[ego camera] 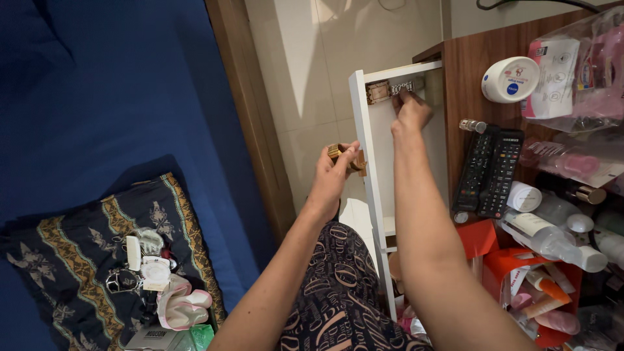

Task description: The person picks up various small items from a patterned cloth on a bed, including watches, bracelets, and hair accessories, and places them into a small white cabinet drawer. The person handles each item individually, moving them from the bed to the drawer.

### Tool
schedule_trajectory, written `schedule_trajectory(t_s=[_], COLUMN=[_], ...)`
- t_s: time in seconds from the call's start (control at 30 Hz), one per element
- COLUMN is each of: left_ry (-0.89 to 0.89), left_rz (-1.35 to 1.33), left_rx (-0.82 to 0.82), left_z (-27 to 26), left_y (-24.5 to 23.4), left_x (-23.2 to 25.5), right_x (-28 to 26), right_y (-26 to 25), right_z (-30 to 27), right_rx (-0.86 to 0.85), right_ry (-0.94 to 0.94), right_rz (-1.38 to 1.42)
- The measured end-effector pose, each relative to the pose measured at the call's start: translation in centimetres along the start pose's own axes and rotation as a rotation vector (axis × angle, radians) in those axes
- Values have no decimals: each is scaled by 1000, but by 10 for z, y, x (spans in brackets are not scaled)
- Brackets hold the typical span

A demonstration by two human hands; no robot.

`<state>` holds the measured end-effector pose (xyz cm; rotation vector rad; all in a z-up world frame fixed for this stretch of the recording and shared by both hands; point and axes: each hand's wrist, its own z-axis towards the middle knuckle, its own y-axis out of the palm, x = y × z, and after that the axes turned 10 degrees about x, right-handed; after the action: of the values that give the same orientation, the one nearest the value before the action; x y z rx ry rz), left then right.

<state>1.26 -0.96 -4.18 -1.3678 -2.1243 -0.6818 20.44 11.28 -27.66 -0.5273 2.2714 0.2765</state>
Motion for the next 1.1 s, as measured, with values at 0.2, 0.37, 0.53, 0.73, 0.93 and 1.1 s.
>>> schedule_trajectory(t_s=[0.2, 0.37, 0.53, 0.73, 0.93, 1.1], left_ry=[13, 10, 12, 2, 40, 34], left_rz=[-1, -24, -42, -27, -63, -66], left_rx=[8, -4, -14, -8, -19, -26], left_z=[3, 3, 4, 5, 11, 7], left_y=[0, 0, 2, 0, -3, 4], left_x=[2, 1, -5, -7, -15, -13], right_x=[3, -6, -32, -28, -19, -28], right_y=[13, 22, 21, 22, 21, 9], right_z=[5, -19, -52, -55, -37, -58], right_rx=[59, 110, 164, 187, 176, 210], right_ry=[-60, -189, -221, -203, -257, -122], right_rz=[9, -193, -341, -145, -115, -238])
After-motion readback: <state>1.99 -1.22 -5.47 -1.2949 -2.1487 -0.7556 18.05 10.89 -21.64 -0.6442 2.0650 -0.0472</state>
